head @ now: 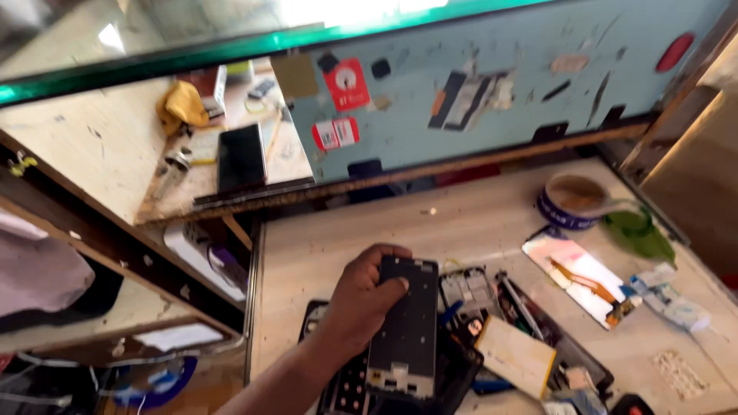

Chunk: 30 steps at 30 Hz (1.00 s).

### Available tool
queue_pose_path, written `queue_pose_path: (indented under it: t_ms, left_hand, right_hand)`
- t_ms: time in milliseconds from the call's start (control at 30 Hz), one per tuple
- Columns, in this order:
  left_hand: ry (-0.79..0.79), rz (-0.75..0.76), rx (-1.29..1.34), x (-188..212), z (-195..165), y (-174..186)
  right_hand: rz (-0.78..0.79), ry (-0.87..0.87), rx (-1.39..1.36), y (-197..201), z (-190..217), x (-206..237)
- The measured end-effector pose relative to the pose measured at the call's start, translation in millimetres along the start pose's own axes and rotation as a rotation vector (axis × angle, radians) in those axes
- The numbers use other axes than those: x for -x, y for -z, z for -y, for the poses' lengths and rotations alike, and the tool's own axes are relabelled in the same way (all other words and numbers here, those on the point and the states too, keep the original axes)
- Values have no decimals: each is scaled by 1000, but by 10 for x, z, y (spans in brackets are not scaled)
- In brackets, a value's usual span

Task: The person pries open the back cover of a smartphone on a cluttered workbench using an orange pry tool, working at the phone's frame and battery area. They then set the phone aside, pick up another smartphone, and tap through a UPI payment app and a calculator screen.

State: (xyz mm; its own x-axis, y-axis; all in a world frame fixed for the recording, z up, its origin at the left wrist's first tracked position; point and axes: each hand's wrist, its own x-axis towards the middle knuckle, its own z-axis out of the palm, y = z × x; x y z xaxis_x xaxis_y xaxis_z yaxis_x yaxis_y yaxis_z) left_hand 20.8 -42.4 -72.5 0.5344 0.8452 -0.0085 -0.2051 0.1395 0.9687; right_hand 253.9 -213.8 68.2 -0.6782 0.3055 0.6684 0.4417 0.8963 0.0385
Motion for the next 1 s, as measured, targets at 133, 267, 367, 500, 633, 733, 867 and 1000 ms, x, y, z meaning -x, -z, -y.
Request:
queue_pose_path:
  t_ms: [133,267,367,500,633,733,867,1000]
  left_hand:
    - [67,7,45,9,1,-66]
    - [33,68,-71,27,17,-87]
    - [0,144,-155,24,24,-83]
    - [71,208,-215,57,13,-135]
    - [-486,416,-375,131,-57,-180]
    - [163,260,-163,126,-134,-146]
    - [-67,280,-97,95,-147,-156]
    - [4,324,-313,140,-115,-211]
  right_hand:
    - [36,-167,-21,-148,-250,36]
    - [156,-423,-41,-635,-815,-121]
    - [154,-484,-93,-930,-1060,143]
    - [91,-644,-156,-1099,-1091,529]
    - [20,-621,-235,-1033,-970,364]
    - [-1,-583,-199,-925,-908,153]
    - [-86,-543,-150,-945,-900,165]
    - [-12,-594,-158,-1028,-930,356]
